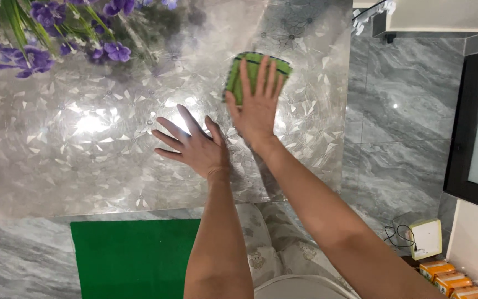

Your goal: The person wipes a glass tabletop with a green cloth, moving the cloth back and forth across the surface. The person occasionally repositions a bouquet of purple flowers to reach underneath it.

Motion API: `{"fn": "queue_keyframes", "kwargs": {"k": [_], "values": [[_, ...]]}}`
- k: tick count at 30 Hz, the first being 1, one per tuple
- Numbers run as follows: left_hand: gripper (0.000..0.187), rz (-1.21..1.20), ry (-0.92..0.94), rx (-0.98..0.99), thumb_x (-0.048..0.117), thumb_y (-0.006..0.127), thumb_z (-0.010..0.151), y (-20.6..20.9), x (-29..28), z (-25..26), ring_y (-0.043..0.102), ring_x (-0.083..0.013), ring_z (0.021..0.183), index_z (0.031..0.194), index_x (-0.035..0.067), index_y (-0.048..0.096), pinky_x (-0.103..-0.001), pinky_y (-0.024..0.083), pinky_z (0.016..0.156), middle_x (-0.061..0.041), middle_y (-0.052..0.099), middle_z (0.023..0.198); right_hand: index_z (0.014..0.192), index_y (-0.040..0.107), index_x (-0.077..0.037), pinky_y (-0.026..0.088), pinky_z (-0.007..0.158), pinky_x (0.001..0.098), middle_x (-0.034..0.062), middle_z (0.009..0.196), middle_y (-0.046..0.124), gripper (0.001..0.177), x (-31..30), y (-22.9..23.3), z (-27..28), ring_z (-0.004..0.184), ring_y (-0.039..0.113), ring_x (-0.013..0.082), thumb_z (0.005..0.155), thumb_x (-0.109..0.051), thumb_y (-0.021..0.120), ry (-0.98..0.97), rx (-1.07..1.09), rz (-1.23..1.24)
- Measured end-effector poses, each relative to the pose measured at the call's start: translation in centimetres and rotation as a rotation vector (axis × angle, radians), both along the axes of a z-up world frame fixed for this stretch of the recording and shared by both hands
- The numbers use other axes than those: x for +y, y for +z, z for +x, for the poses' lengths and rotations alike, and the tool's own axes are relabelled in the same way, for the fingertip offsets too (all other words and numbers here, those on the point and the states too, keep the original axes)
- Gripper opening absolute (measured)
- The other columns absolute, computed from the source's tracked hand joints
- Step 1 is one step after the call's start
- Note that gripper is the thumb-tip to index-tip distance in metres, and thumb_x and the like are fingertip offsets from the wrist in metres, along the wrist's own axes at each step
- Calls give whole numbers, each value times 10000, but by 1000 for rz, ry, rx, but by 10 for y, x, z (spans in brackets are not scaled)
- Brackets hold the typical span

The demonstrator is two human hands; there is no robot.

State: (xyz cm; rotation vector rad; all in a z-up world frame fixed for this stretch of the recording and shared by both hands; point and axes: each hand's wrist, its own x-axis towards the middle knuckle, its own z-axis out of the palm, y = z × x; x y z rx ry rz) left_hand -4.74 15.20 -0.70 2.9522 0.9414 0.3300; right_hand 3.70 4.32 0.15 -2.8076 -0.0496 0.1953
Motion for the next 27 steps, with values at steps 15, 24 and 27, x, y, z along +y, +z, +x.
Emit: {"fn": "queue_keyframes", "kwargs": {"k": [15,24,27], "values": [[509,-6,-36,-142,389,450,1161,6,-2,-1,262,-499,1591,1648,247,495,-732,128,1255,-241,381,1693,1753,318,-354,71,1388,562,134,1839,48,770,-25,-13,-29,1707,43,344,1095,-645,592,375,-261,186],[510,-81,-7,-113,405,436,1166,3,-1,-2,226,-481,1608,1658,277,469,-728,116,1257,-218,368,1710,1763,208,-349,-13,1363,553,144,1832,-15,756,-121,24,-32,1688,-31,335,1114,-661,441,262,99,41],[522,-108,-10,-84,405,434,1168,6,0,-3,193,-480,1619,1674,279,447,-733,102,1263,-220,333,1730,1769,191,-343,12,1359,577,158,1830,-18,750,-144,26,-30,1685,-21,341,1123,-640,428,205,150,-18]]}}
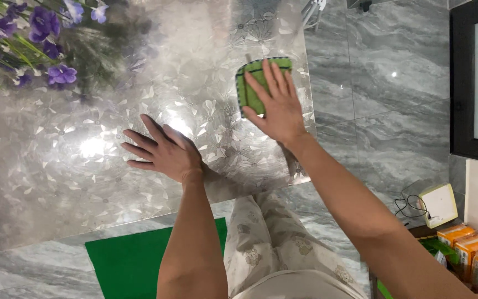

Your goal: The person wipes a glass tabletop with a green cloth, moving the cloth back and forth across the surface. The person occasionally repositions a bouquet of purple flowers to reach underneath it.

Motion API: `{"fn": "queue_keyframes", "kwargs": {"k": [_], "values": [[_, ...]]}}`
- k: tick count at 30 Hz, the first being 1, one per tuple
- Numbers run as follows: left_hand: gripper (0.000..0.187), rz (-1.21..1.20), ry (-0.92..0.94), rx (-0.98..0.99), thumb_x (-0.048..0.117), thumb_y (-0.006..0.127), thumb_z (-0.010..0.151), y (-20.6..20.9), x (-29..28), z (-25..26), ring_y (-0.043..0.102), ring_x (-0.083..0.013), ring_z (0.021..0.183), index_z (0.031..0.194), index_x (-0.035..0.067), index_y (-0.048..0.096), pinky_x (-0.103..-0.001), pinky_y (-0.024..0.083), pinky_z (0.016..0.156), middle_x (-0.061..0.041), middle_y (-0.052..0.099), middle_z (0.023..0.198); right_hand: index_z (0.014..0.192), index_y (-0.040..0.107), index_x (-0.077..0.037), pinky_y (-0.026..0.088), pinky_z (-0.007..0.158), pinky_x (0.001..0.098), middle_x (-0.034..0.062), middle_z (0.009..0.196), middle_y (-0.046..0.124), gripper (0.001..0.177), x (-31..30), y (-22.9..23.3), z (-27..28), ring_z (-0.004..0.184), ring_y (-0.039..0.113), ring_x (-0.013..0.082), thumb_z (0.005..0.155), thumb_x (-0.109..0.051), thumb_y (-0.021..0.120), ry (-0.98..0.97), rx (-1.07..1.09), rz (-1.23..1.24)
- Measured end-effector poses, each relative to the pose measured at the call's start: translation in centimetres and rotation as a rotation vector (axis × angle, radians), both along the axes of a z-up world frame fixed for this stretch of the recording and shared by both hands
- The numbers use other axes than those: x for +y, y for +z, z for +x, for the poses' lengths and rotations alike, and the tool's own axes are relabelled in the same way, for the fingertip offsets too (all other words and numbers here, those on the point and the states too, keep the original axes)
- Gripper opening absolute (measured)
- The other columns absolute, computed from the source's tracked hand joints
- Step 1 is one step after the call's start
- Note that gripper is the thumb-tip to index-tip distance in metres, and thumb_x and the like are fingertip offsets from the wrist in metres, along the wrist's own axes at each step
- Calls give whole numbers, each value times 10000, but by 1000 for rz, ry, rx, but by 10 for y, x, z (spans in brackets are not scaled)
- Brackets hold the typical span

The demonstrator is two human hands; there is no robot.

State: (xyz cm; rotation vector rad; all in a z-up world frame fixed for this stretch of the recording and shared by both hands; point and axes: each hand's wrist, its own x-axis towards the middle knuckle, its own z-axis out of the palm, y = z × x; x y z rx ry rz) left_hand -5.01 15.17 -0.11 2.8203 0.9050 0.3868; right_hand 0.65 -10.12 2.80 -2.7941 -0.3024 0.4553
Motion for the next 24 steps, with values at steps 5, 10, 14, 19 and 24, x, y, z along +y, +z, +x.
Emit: {"fn": "queue_keyframes", "kwargs": {"k": [5,10,14,19,24], "values": [[524,20,3,8,401,450,1167,-3,1,0,221,-483,1613,1680,293,432,-734,118,1257,-222,343,1725,1769,267,-304,76,1347,585,178,1821,63,767,-29,-21,-10,1676,69,377,1116,-622,514,-53,-210,37],[518,61,13,-7,410,437,1165,-6,0,2,244,-493,1605,1670,297,443,-740,127,1252,-222,359,1717,1765,366,-248,124,1338,586,188,1810,138,730,-29,-42,-24,1663,128,399,1142,-577,558,-166,-458,103],[528,86,14,-21,415,446,1155,-6,0,2,235,-498,1610,1668,290,449,-742,119,1259,-223,368,1718,1778,339,-209,100,1330,605,214,1806,113,712,-6,-51,-35,1660,98,425,1176,-504,577,-318,-516,28],[510,70,11,-14,365,425,1165,0,-2,3,238,-507,1610,1668,279,428,-740,115,1261,-235,354,1721,1763,336,-175,112,1310,649,282,1785,128,737,31,-47,-39,1643,113,493,1159,-543,540,-381,-479,-81],[512,39,28,41,329,375,1177,7,-4,3,220,-497,1623,1686,279,383,-733,101,1276,-227,312,1742,1787,189,-240,19,1308,701,290,1800,35,727,76,-27,-38,1654,-14,494,1171,-502,474,-378,-280,33]]}}
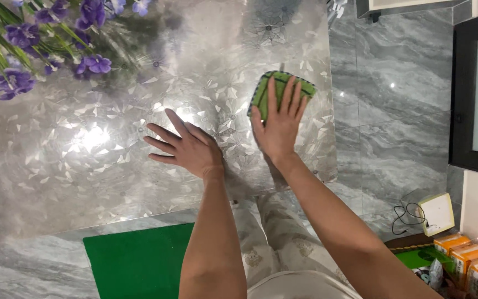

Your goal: The person wipes a glass tabletop with a green cloth, moving the cloth back and forth across the surface. The person occasionally repositions a bouquet of purple flowers to reach underneath it.

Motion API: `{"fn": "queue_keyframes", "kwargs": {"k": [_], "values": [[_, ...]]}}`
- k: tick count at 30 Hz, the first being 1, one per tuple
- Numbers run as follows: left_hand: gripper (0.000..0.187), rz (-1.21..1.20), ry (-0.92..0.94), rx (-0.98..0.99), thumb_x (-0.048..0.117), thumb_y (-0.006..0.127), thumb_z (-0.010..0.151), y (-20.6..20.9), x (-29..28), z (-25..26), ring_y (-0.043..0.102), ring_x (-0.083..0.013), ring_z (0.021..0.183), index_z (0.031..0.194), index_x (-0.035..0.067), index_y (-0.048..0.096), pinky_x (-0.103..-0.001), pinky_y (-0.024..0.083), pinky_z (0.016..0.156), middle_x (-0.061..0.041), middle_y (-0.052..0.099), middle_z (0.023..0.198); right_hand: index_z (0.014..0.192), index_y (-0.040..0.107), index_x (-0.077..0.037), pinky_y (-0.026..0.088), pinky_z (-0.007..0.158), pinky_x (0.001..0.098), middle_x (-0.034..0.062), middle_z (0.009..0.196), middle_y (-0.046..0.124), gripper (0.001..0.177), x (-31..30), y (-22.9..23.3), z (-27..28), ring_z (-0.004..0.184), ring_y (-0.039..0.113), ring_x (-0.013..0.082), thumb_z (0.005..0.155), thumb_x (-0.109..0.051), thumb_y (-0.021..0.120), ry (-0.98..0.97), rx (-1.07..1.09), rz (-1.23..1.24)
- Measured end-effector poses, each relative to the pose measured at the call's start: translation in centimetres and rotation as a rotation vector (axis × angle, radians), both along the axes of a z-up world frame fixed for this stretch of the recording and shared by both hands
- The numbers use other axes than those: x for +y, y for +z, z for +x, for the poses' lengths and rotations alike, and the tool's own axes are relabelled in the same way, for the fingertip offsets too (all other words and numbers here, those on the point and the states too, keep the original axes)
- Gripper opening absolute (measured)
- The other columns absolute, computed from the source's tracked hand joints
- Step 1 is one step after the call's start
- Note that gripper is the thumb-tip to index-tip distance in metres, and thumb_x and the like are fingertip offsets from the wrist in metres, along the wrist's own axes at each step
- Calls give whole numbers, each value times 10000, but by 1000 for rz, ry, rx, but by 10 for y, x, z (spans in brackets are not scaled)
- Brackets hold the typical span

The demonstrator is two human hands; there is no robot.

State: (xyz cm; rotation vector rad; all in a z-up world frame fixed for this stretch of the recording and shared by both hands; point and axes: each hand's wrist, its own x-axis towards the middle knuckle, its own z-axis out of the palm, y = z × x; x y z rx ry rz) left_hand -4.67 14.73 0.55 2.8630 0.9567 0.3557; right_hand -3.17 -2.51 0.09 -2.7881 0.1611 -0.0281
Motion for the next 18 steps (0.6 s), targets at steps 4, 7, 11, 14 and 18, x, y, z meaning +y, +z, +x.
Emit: {"fn": "queue_keyframes", "kwargs": {"k": [4,7,11,14,18], "values": [[519,-24,-2,46,351,347,1181,4,1,0,187,-483,1635,1695,283,364,-724,67,1287,-220,287,1755,1786,129,-267,-22,1324,685,251,1812,-48,752,34,1,10,1667,-68,462,1170,-529,474,17,71,34],[518,-14,6,62,353,374,1175,1,2,-1,184,-479,1636,1689,294,364,-716,73,1288,-213,292,1752,1786,135,-288,-41,1331,659,240,1812,-81,739,53,1,17,1665,-116,439,1176,-587,426,36,161,-23],[526,-54,6,120,391,323,1217,-4,3,-3,61,-476,1664,1734,305,275,-729,41,1314,-202,169,1797,1797,149,-278,16,1367,637,240,1818,-29,716,62,4,14,1688,-55,437,1210,-617,383,102,57,-113],[548,-56,26,218,452,276,1251,-1,2,-4,-8,-453,1690,1776,335,171,-717,13,1348,-165,73,1840,1793,164,-286,106,1404,595,218,1814,22,690,61,10,-2,1707,47,409,1235,-636,369,178,49,-242],[557,101,41,385,526,316,1307,-5,5,-4,34,-458,1684,1791,352,101,-701,99,1357,-154,49,1836,1781,194,-279,101,1412,566,181,1824,57,660,57,15,-42,1712,61,371,1239,-569,434,279,24,-156]]}}
